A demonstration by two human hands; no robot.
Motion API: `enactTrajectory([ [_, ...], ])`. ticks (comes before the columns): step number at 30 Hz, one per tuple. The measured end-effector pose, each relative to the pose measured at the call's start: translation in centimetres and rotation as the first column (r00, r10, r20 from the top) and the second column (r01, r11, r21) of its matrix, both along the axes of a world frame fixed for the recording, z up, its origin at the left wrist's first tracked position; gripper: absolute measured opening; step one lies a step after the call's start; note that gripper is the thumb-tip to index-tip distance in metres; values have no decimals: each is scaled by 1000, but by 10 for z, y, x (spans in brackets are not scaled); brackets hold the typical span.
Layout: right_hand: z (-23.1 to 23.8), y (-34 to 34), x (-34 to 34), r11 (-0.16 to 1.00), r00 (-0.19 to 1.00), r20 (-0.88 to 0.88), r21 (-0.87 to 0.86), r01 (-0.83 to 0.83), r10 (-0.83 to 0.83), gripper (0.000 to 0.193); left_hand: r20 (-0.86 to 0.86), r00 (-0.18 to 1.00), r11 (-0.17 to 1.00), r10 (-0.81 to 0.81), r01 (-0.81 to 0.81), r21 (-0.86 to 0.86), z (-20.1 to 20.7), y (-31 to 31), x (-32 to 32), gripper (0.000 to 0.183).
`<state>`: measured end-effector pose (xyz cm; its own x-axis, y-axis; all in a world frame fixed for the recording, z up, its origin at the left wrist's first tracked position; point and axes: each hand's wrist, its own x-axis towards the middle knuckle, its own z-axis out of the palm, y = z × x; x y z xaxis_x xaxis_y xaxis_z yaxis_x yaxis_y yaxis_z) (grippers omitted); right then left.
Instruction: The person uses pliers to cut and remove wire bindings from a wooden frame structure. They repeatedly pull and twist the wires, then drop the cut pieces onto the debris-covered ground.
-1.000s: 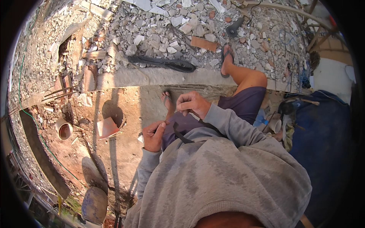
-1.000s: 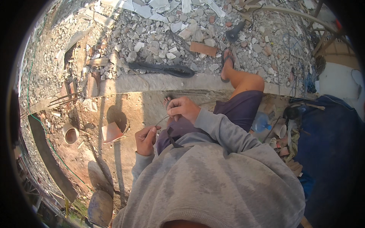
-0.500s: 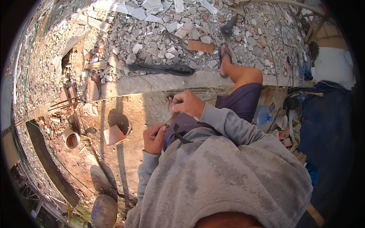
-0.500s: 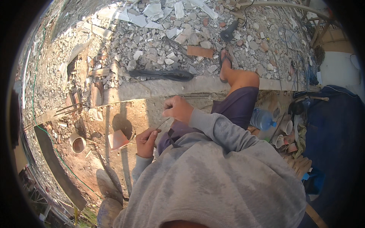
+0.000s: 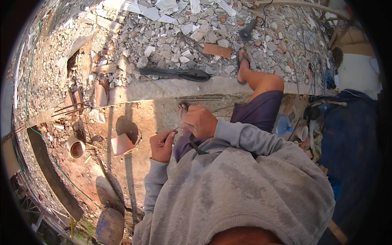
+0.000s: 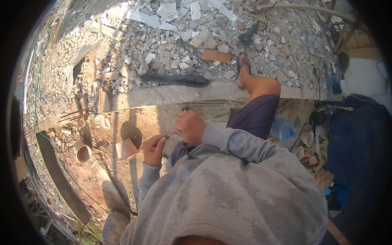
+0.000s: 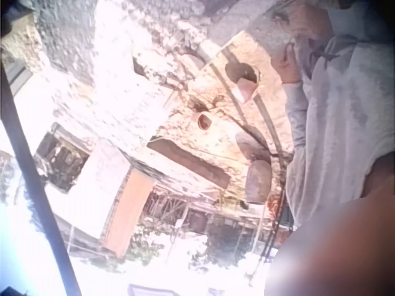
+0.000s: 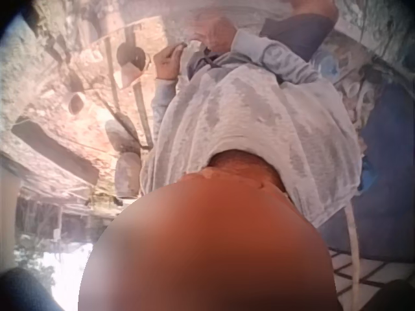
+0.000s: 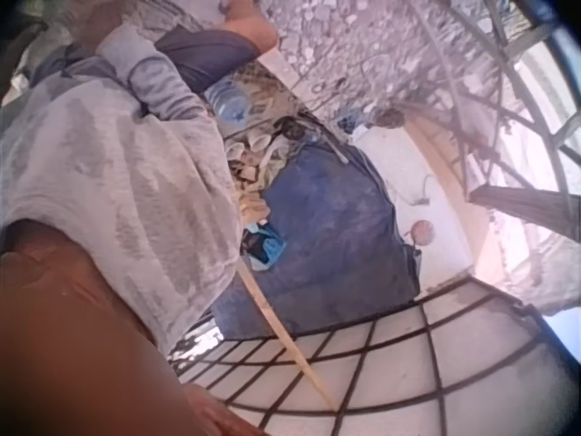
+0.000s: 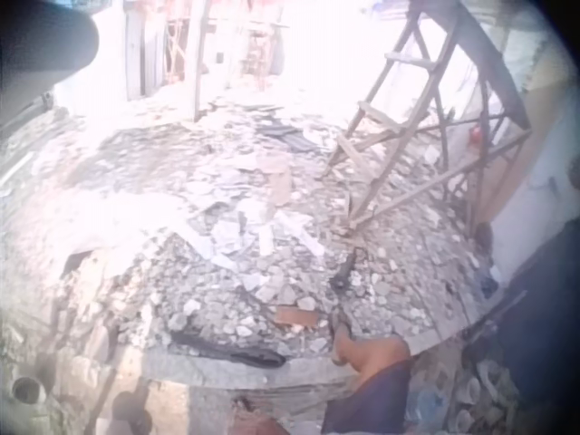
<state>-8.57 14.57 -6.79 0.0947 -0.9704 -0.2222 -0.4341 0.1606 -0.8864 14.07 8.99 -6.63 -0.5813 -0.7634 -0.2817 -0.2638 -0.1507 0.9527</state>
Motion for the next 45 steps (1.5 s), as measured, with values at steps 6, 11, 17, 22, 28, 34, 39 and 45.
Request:
enactTrajectory([
  [6, -8, 2, -4, 912, 932, 309, 407, 51, -190, 30, 127, 989, 994, -76, 85, -67, -6, 5, -4, 18],
  [11, -1, 7, -9, 816, 958, -284, -541, -202, 49, 33, 31, 997, 996, -68, 66, 57, -3, 7, -1, 19],
  [17, -15, 20, -4, 534, 623, 494, 834, -141, -607, 33, 29, 995, 993, -96, 93, 72, 0, 14, 4, 19],
  [22, -29, 25, 2, 991, 999, 48, -131, -14, 20, 34, 44, 998, 988, -36, 29, 154, -12, 22, 6, 20],
  [28, -25, 23, 3, 850, 972, 235, 515, -115, -11, 30, 118, 993, 998, -20, 14, 56, -18, 30, 14, 19],
  [34, -23, 16, 20, 979, 966, -162, -17, -205, 200, 28, 186, 974, 989, -131, 141, -40, -19, 27, 14, 16],
  [39, -11, 1, 1, 940, 942, -48, 99, -326, 332, 22, 128, 979, 984, -160, 169, -60, -12, 12, 18, 16],
  [45, -13, -28, -91, 979, 946, -256, 95, -180, 199, 18, 217, 975, 976, -39, 84, -199, -9, -40, 72, 14],
])
